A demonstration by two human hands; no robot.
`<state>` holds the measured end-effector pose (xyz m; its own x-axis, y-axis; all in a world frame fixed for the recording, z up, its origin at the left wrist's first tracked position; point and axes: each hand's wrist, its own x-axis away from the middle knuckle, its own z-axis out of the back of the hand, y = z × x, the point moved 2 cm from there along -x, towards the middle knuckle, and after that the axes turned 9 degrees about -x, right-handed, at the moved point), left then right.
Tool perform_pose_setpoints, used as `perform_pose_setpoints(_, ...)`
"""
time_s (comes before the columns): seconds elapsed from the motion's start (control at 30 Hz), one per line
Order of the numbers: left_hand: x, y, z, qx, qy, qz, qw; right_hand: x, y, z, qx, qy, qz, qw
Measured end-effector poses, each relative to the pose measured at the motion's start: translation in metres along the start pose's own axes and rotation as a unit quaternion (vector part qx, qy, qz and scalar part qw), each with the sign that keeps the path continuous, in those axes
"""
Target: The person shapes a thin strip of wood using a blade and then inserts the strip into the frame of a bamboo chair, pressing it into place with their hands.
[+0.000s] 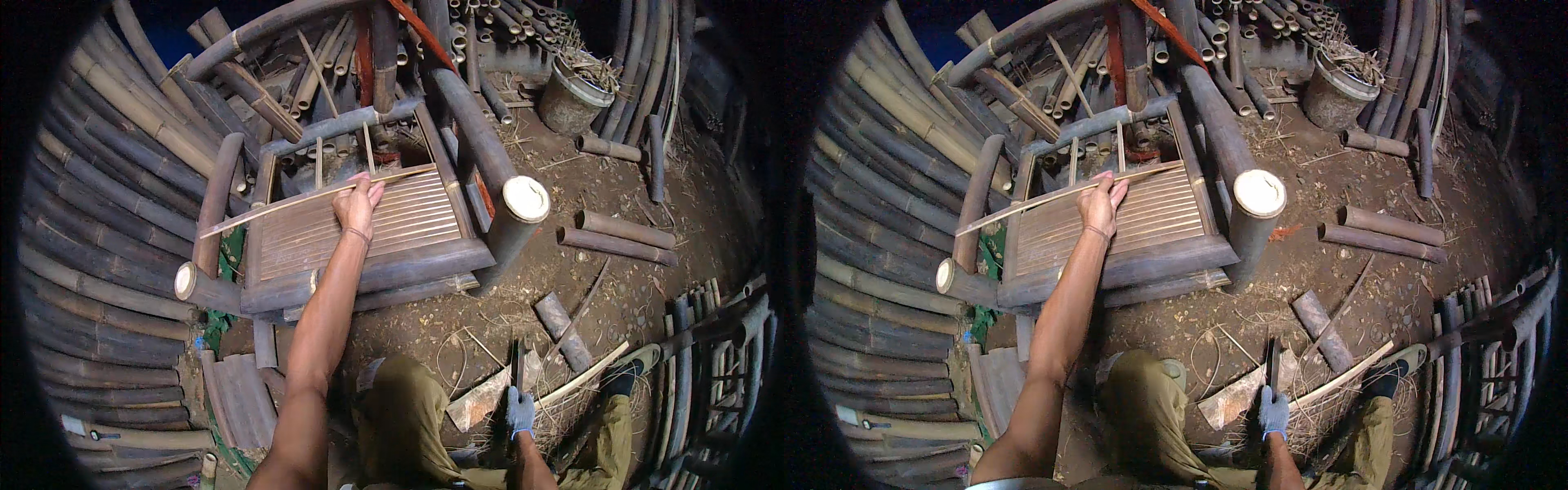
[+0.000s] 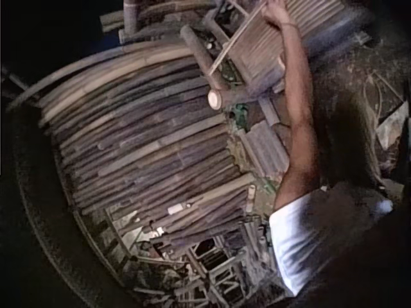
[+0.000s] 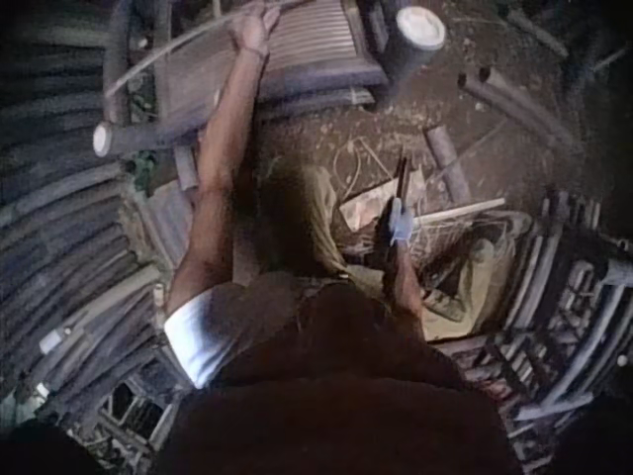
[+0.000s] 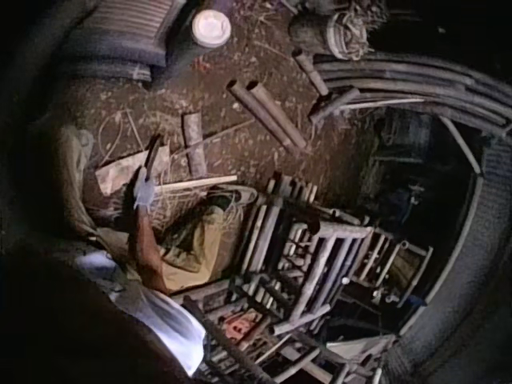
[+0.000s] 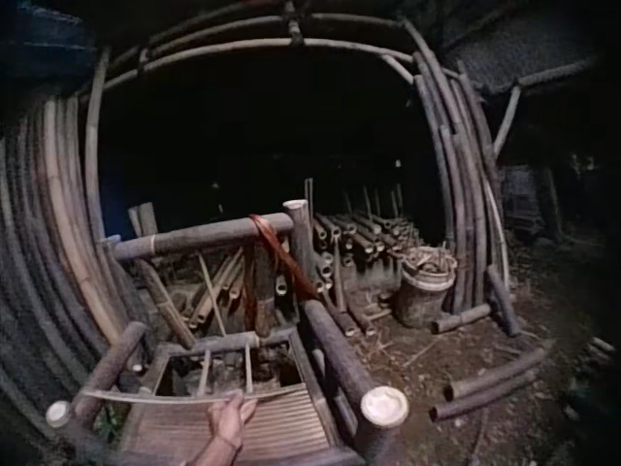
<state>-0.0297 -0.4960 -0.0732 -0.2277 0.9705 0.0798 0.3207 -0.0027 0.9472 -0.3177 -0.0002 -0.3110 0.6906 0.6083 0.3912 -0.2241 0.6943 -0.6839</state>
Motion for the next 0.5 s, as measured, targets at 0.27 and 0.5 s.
perform_pose_setpoints(0.27,-0.075,-0.015,0.001,-0.094,-0.085,0.123,0.984,-0.008,-0.003,-0.011,0.016,-0.060,-0.045,0.997)
perform_pose_setpoints(0.5,-0.090,0.039,-0.015,-0.650,0.082,-0.224,0.722,-0.007,-0.003,-0.006,-0.003,-0.012,-0.033,0.999)
